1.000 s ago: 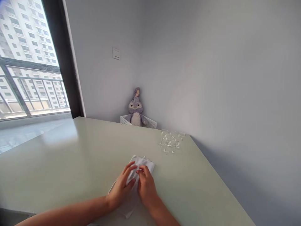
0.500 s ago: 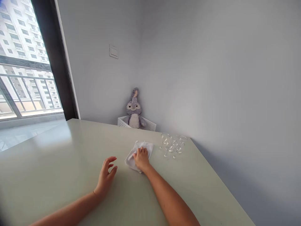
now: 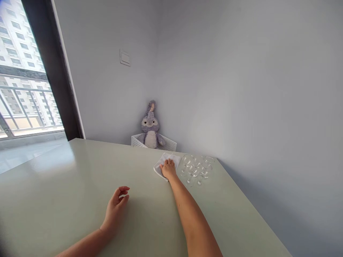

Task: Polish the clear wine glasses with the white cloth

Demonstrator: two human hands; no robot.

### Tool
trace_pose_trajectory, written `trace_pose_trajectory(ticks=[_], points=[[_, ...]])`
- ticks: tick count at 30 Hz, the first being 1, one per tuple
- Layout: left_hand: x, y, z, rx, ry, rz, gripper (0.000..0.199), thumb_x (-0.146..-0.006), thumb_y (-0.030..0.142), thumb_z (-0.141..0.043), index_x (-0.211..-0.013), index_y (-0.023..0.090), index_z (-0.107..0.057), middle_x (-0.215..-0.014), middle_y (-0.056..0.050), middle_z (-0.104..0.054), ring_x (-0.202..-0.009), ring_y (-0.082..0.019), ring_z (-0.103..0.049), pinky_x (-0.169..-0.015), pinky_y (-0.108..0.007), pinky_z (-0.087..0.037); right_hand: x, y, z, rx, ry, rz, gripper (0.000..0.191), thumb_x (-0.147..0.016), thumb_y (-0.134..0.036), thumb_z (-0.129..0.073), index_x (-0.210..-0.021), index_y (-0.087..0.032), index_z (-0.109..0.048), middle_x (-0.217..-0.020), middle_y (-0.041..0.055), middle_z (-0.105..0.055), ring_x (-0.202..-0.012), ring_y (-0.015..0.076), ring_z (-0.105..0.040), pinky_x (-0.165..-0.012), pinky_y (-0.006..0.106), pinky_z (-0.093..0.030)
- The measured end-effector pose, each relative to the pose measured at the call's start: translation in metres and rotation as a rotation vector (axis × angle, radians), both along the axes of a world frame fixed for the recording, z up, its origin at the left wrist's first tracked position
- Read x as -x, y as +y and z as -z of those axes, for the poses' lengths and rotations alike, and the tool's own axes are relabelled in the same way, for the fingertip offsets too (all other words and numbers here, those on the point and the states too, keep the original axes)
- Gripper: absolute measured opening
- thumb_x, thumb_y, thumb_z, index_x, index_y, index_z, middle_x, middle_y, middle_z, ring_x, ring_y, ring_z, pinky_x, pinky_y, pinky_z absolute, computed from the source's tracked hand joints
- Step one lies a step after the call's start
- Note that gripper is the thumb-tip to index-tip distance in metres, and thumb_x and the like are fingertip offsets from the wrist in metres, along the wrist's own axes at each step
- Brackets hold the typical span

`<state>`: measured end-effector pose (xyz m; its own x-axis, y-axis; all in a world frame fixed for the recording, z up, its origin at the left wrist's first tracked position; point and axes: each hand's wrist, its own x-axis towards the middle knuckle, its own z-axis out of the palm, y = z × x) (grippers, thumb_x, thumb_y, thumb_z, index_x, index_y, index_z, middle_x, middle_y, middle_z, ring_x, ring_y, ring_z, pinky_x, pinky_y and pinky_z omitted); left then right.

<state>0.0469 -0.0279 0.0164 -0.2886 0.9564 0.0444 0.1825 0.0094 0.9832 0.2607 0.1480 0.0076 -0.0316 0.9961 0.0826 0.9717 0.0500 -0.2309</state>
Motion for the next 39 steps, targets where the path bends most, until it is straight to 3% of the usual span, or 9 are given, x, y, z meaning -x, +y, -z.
trace_pose_trajectory(ticks=[5, 14, 18, 22, 25, 29, 35, 39], points=[[-0.001, -0.001, -0.001, 0.001, -0.006, 0.006, 0.025, -0.066, 0.032, -0.046, -0.088, 0.021, -0.053, -0.088, -0.003, -0.053, -0.065, -0.014, -0.052, -0.060, -0.026, -0.040, 0.006, -0.050, 0.004, 0.039, -0.001, -0.167, 0.060, -0.088, -0.044, -0.030, -0.133, -0.006, -0.029, -0.143, 0.0152, -0.021, -0.132, 0.0263, -0.013, -0.106, 0.036, -0.010], [0.001, -0.005, -0.002, -0.020, -0.010, 0.020, 0.026, -0.068, 0.036, -0.047, -0.088, 0.020, -0.052, -0.086, -0.003, -0.056, -0.069, -0.016, -0.053, -0.061, -0.026, -0.040, -0.013, -0.191, -0.005, 0.046, 0.033, -0.488, 0.058, -0.089, -0.046, -0.026, -0.137, -0.014, -0.024, -0.146, 0.0075, -0.016, -0.133, 0.0234, -0.009, -0.109, 0.038, -0.015], [0.002, -0.005, -0.001, 0.006, 0.023, 0.031, 0.027, -0.070, 0.037, -0.047, -0.090, 0.021, -0.052, -0.089, -0.003, -0.056, -0.068, -0.015, -0.053, -0.058, -0.025, -0.039, -0.041, -0.243, -0.013, 0.083, 0.058, -0.496, 0.055, -0.090, -0.044, -0.024, -0.139, -0.020, -0.019, -0.147, 0.0022, -0.010, -0.134, 0.0211, -0.007, -0.110, 0.038, -0.015], [0.003, -0.004, 0.002, 0.020, 0.050, 0.044, 0.026, -0.071, 0.038, -0.046, -0.091, 0.022, -0.051, -0.092, -0.002, -0.056, -0.068, -0.015, -0.053, -0.056, -0.024, -0.038, -0.082, -0.272, -0.008, 0.101, 0.040, -0.364, 0.054, -0.090, -0.045, -0.024, -0.139, -0.022, -0.018, -0.146, -0.0001, -0.009, -0.134, 0.0199, -0.008, -0.110, 0.037, -0.015], [0.005, -0.003, 0.002, 0.036, 0.069, 0.055, 0.026, -0.072, 0.038, -0.046, -0.092, 0.023, -0.051, -0.095, -0.002, -0.056, -0.071, -0.015, -0.054, -0.056, -0.024, -0.038, -0.121, -0.275, 0.001, 0.089, -0.004, -0.193, 0.056, -0.089, -0.047, -0.022, -0.138, -0.019, -0.022, -0.146, 0.0007, -0.014, -0.133, 0.0190, -0.011, -0.109, 0.035, -0.016], [0.006, -0.002, 0.000, 0.032, 0.108, 0.066, 0.026, -0.072, 0.038, -0.046, -0.092, 0.023, -0.052, -0.097, -0.002, -0.057, -0.075, -0.016, -0.055, -0.059, -0.024, -0.039, -0.176, -0.250, 0.009, 0.080, -0.085, 0.022, 0.061, -0.088, -0.049, -0.021, -0.136, -0.012, -0.027, -0.144, 0.0056, -0.020, -0.133, 0.0194, -0.015, -0.109, 0.034, -0.016], [0.007, -0.003, -0.001, 0.029, 0.141, 0.079, 0.027, -0.072, 0.038, -0.046, -0.093, 0.023, -0.053, -0.099, -0.003, -0.057, -0.077, -0.018, -0.056, -0.058, -0.025, -0.040, -0.238, -0.190, -0.002, 0.131, -0.247, 0.266, 0.055, -0.090, -0.038, -0.022, -0.135, -0.008, -0.029, -0.143, 0.0082, -0.024, -0.131, 0.0180, -0.019, -0.107, 0.029, -0.016], [0.009, -0.004, -0.002, 0.034, 0.152, 0.081, 0.026, -0.071, 0.036, -0.046, -0.092, 0.023, -0.053, -0.097, -0.003, -0.057, -0.080, -0.018, -0.056, -0.061, -0.025, -0.041, -0.255, -0.182, -0.011, 0.141, -0.290, 0.416, 0.051, -0.090, -0.030, -0.019, -0.131, -0.004, -0.033, -0.138, 0.0156, -0.031, -0.127, 0.0244, -0.027, -0.100, 0.036, -0.025]])
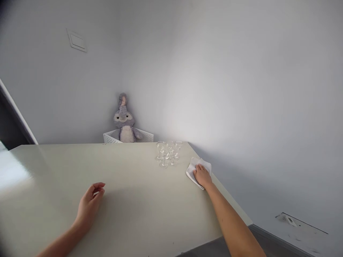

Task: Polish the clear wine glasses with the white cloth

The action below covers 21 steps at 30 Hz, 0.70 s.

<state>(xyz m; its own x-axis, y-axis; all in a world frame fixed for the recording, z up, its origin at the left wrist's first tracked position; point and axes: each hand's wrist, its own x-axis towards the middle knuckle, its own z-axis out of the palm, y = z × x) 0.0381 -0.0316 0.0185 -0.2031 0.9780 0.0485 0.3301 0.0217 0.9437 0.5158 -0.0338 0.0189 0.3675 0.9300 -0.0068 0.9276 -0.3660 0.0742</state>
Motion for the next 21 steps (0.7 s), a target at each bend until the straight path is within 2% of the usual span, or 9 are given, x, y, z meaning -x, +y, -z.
trace_pose_trajectory(ticks=[3, 5, 10, 12, 16, 18, 21], points=[[-0.001, 0.000, 0.000, 0.007, -0.001, 0.007, 0.026, -0.071, 0.035, -0.046, -0.093, 0.023, -0.053, -0.096, -0.003, -0.057, -0.080, -0.018, -0.056, -0.061, -0.025, -0.040, 0.002, -0.018, -0.005, 0.012, -0.044, 0.079, 0.044, -0.088, -0.022, -0.022, -0.119, -0.003, -0.047, -0.123, 0.0214, -0.046, -0.115, 0.0299, -0.041, -0.086, 0.039, -0.036], [-0.002, 0.000, 0.000, 0.011, -0.003, 0.020, 0.026, -0.071, 0.035, -0.045, -0.093, 0.023, -0.053, -0.095, -0.002, -0.057, -0.079, -0.018, -0.056, -0.060, -0.025, -0.040, 0.009, -0.035, -0.007, 0.028, -0.070, 0.099, 0.039, -0.085, -0.015, -0.025, -0.109, -0.002, -0.054, -0.111, 0.0234, -0.053, -0.106, 0.0318, -0.047, -0.077, 0.039, -0.040], [-0.007, 0.001, 0.000, 0.016, -0.019, 0.045, 0.026, -0.070, 0.035, -0.045, -0.092, 0.023, -0.054, -0.093, -0.002, -0.057, -0.073, -0.016, -0.056, -0.057, -0.024, -0.039, 0.049, -0.072, -0.006, 0.046, -0.110, 0.041, 0.035, -0.082, -0.009, -0.028, -0.101, -0.004, -0.058, -0.101, 0.0219, -0.056, -0.098, 0.0314, -0.049, -0.070, 0.036, -0.039], [-0.008, 0.000, 0.000, 0.011, -0.024, 0.043, 0.026, -0.070, 0.035, -0.045, -0.091, 0.022, -0.054, -0.089, -0.003, -0.057, -0.071, -0.016, -0.055, -0.055, -0.024, -0.039, 0.074, -0.081, -0.002, 0.031, -0.118, -0.042, 0.035, -0.082, -0.008, -0.029, -0.102, -0.005, -0.058, -0.101, 0.0206, -0.056, -0.097, 0.0307, -0.049, -0.072, 0.036, -0.038], [-0.008, 0.000, 0.001, -0.002, -0.024, 0.042, 0.024, -0.070, 0.034, -0.045, -0.089, 0.022, -0.055, -0.089, -0.002, -0.058, -0.071, -0.016, -0.055, -0.056, -0.023, -0.039, 0.131, -0.091, -0.001, -0.012, -0.079, -0.309, 0.034, -0.080, -0.013, -0.036, -0.106, -0.010, -0.058, -0.102, 0.0196, -0.057, -0.095, 0.0312, -0.048, -0.076, 0.038, -0.037], [-0.008, 0.000, 0.002, -0.004, -0.021, 0.042, 0.024, -0.070, 0.034, -0.044, -0.088, 0.023, -0.054, -0.089, -0.002, -0.057, -0.071, -0.016, -0.055, -0.056, -0.023, -0.039, 0.156, -0.092, -0.009, -0.021, -0.032, -0.431, 0.031, -0.081, -0.023, -0.041, -0.105, -0.013, -0.059, -0.100, 0.0176, -0.058, -0.092, 0.0309, -0.050, -0.073, 0.038, -0.038], [-0.009, -0.001, 0.000, -0.015, -0.022, 0.039, 0.024, -0.069, 0.033, -0.044, -0.088, 0.022, -0.055, -0.087, -0.002, -0.058, -0.069, -0.016, -0.055, -0.056, -0.024, -0.039, 0.179, -0.084, -0.029, 0.008, 0.035, -0.558, 0.032, -0.082, -0.040, -0.042, -0.088, -0.017, -0.062, -0.087, 0.0128, -0.060, -0.079, 0.0265, -0.054, -0.065, 0.034, -0.038]])
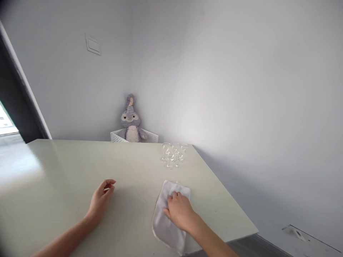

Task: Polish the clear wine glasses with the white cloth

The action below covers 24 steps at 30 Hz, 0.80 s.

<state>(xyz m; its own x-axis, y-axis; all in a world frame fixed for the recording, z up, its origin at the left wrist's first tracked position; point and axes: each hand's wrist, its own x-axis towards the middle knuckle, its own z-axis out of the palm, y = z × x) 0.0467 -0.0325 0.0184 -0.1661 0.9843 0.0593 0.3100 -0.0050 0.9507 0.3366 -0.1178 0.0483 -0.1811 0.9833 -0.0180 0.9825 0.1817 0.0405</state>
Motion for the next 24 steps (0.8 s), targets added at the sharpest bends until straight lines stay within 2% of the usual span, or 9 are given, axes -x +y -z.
trace_pose_trajectory(ticks=[3, 5, 9, 13, 15, 18, 21, 24], points=[[-0.001, -0.001, -0.003, -0.001, 0.016, 0.011, 0.023, -0.069, 0.033, -0.045, -0.086, 0.022, -0.056, -0.083, -0.002, -0.057, -0.065, -0.015, -0.054, -0.056, -0.024, -0.039, 0.014, 0.022, -0.016, -0.038, 0.070, 0.005, 0.037, -0.087, -0.043, -0.034, -0.072, -0.019, -0.059, -0.071, 0.0062, -0.060, -0.061, 0.0177, -0.053, -0.056, 0.028, -0.033], [-0.001, -0.001, -0.003, -0.002, 0.048, 0.046, 0.023, -0.069, 0.033, -0.045, -0.086, 0.022, -0.056, -0.080, -0.001, -0.057, -0.064, -0.015, -0.053, -0.056, -0.024, -0.039, 0.022, 0.040, -0.016, -0.077, 0.124, -0.013, 0.038, -0.089, -0.038, -0.031, -0.066, -0.019, -0.055, -0.063, 0.0023, -0.057, -0.055, 0.0133, -0.050, -0.052, 0.025, -0.028], [-0.003, 0.005, 0.001, 0.068, 0.124, 0.145, 0.027, -0.070, 0.032, -0.043, -0.091, 0.024, -0.059, -0.077, 0.000, -0.056, -0.061, -0.013, -0.051, -0.055, -0.023, -0.039, 0.042, 0.068, 0.003, -0.034, 0.190, -0.154, 0.031, -0.087, -0.032, -0.039, -0.060, -0.019, -0.051, -0.054, -0.0026, -0.052, -0.051, 0.0097, -0.046, -0.051, 0.022, -0.023], [-0.018, 0.021, 0.000, 0.138, 0.212, 0.304, 0.029, -0.068, 0.031, -0.048, -0.092, 0.024, -0.063, -0.075, -0.001, -0.057, -0.064, -0.014, -0.053, -0.058, -0.023, -0.040, 0.051, 0.075, 0.023, -0.098, 0.205, -0.148, 0.022, -0.086, -0.025, -0.039, -0.070, -0.019, -0.053, -0.063, -0.0021, -0.058, -0.056, 0.0101, -0.049, -0.053, 0.022, -0.023], [-0.036, 0.033, -0.005, 0.115, 0.231, 0.407, 0.027, -0.065, 0.031, -0.052, -0.088, 0.025, -0.066, -0.081, -0.002, -0.060, -0.070, -0.015, -0.054, -0.064, -0.024, -0.041, 0.051, 0.074, 0.028, -0.129, 0.218, -0.139, 0.023, -0.088, -0.026, -0.038, -0.072, -0.019, -0.053, -0.066, -0.0012, -0.060, -0.058, 0.0109, -0.052, -0.054, 0.023, -0.023], [-0.079, 0.053, -0.015, 0.089, 0.139, 0.532, 0.028, -0.062, 0.029, -0.058, -0.089, 0.024, -0.067, -0.100, -0.004, -0.061, -0.084, -0.019, -0.054, -0.075, -0.027, -0.041, 0.049, 0.073, 0.029, -0.128, 0.239, -0.134, 0.023, -0.088, -0.028, -0.037, -0.074, -0.019, -0.053, -0.068, -0.0007, -0.062, -0.060, 0.0118, -0.055, -0.055, 0.024, -0.024], [-0.129, 0.075, -0.020, 0.146, 0.080, 0.577, 0.035, -0.063, 0.030, -0.061, -0.097, 0.021, -0.065, -0.103, -0.007, -0.061, -0.087, -0.021, -0.055, -0.075, -0.028, -0.041, 0.048, 0.073, 0.028, -0.116, 0.250, -0.113, 0.023, -0.087, -0.027, -0.038, -0.073, -0.019, -0.053, -0.068, -0.0010, -0.062, -0.061, 0.0120, -0.056, -0.055, 0.024, -0.025], [-0.176, 0.096, -0.017, 0.181, 0.012, 0.592, 0.051, -0.064, 0.030, -0.063, -0.113, 0.020, -0.055, -0.119, -0.009, -0.054, -0.091, -0.020, -0.055, -0.073, -0.027, -0.042, 0.046, 0.073, 0.029, -0.103, 0.267, -0.118, 0.019, -0.086, -0.026, -0.040, -0.073, -0.019, -0.052, -0.070, -0.0009, -0.063, -0.063, 0.0119, -0.057, -0.055, 0.023, -0.026]])
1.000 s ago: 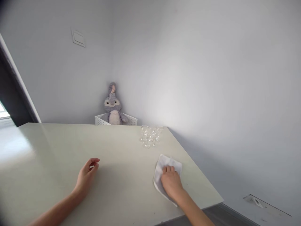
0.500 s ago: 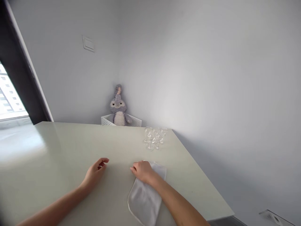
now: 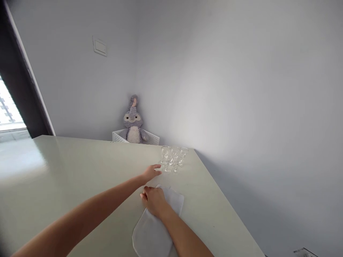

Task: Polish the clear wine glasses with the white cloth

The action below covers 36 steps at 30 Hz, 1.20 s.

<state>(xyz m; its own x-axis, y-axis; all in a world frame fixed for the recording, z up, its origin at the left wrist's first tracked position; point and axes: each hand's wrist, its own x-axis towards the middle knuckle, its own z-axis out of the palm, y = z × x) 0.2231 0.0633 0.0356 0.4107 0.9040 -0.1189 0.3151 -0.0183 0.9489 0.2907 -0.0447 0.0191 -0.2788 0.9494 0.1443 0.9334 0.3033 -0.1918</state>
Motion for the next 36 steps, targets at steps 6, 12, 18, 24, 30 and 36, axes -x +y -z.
trace_pose_trajectory(ticks=[6, 12, 18, 24, 30, 36], points=[[-0.054, 0.023, 0.014, 0.096, -0.075, 0.029, 0.055, -0.066, 0.028, -0.062, -0.118, 0.019, -0.045, -0.119, -0.012, -0.051, -0.070, -0.011, -0.056, -0.052, -0.020, -0.039, -0.004, 0.000, 0.006, -0.028, 0.077, -0.042, 0.011, -0.082, -0.019, -0.043, -0.076, -0.019, -0.052, -0.072, -0.0025, -0.064, -0.063, 0.0107, -0.057, -0.054, 0.022, -0.026], [-0.054, 0.023, 0.022, 0.078, -0.122, 0.053, 0.023, -0.069, 0.025, -0.058, -0.089, 0.013, -0.058, -0.077, -0.004, -0.058, -0.058, -0.008, -0.048, -0.046, -0.018, -0.036, -0.005, -0.001, 0.003, -0.001, 0.076, -0.042, 0.014, -0.084, -0.021, -0.042, -0.075, -0.019, -0.053, -0.073, -0.0008, -0.064, -0.063, 0.0115, -0.056, -0.056, 0.022, -0.027], [0.007, 0.023, 0.025, 0.036, -0.129, -0.077, 0.021, -0.068, 0.027, -0.059, -0.085, 0.016, -0.059, -0.066, 0.000, -0.054, -0.056, -0.008, -0.048, -0.046, -0.018, -0.036, -0.007, -0.002, 0.003, 0.007, 0.072, -0.032, 0.019, -0.086, -0.025, -0.041, -0.072, -0.019, -0.052, -0.068, -0.0013, -0.061, -0.061, 0.0114, -0.054, -0.056, 0.022, -0.026], [0.130, 0.039, 0.022, 0.005, -0.095, -0.388, 0.024, -0.065, 0.029, -0.061, -0.085, 0.017, -0.060, -0.065, 0.000, -0.055, -0.054, -0.009, -0.049, -0.047, -0.020, -0.037, -0.009, -0.001, 0.008, 0.006, 0.125, -0.052, 0.019, -0.084, -0.025, -0.041, -0.069, -0.020, -0.049, -0.064, -0.0030, -0.058, -0.058, 0.0105, -0.050, -0.056, 0.021, -0.026], [0.242, 0.060, 0.009, -0.008, -0.101, -0.699, 0.027, -0.059, 0.026, -0.064, -0.085, 0.017, -0.061, -0.071, -0.001, -0.056, -0.055, -0.009, -0.049, -0.049, -0.021, -0.036, -0.009, -0.002, 0.011, -0.001, 0.181, -0.050, 0.021, -0.084, -0.026, -0.038, -0.065, -0.020, -0.045, -0.058, -0.0041, -0.054, -0.052, 0.0100, -0.045, -0.053, 0.021, -0.026], [0.294, 0.076, 0.007, 0.023, -0.147, -0.872, 0.026, -0.060, 0.021, -0.065, -0.085, 0.015, -0.061, -0.071, 0.001, -0.056, -0.053, -0.007, -0.047, -0.051, -0.021, -0.037, -0.009, -0.001, 0.010, 0.011, 0.194, -0.045, 0.022, -0.084, -0.026, -0.038, -0.064, -0.020, -0.045, -0.057, -0.0037, -0.053, -0.052, 0.0098, -0.044, -0.053, 0.022, -0.027]])
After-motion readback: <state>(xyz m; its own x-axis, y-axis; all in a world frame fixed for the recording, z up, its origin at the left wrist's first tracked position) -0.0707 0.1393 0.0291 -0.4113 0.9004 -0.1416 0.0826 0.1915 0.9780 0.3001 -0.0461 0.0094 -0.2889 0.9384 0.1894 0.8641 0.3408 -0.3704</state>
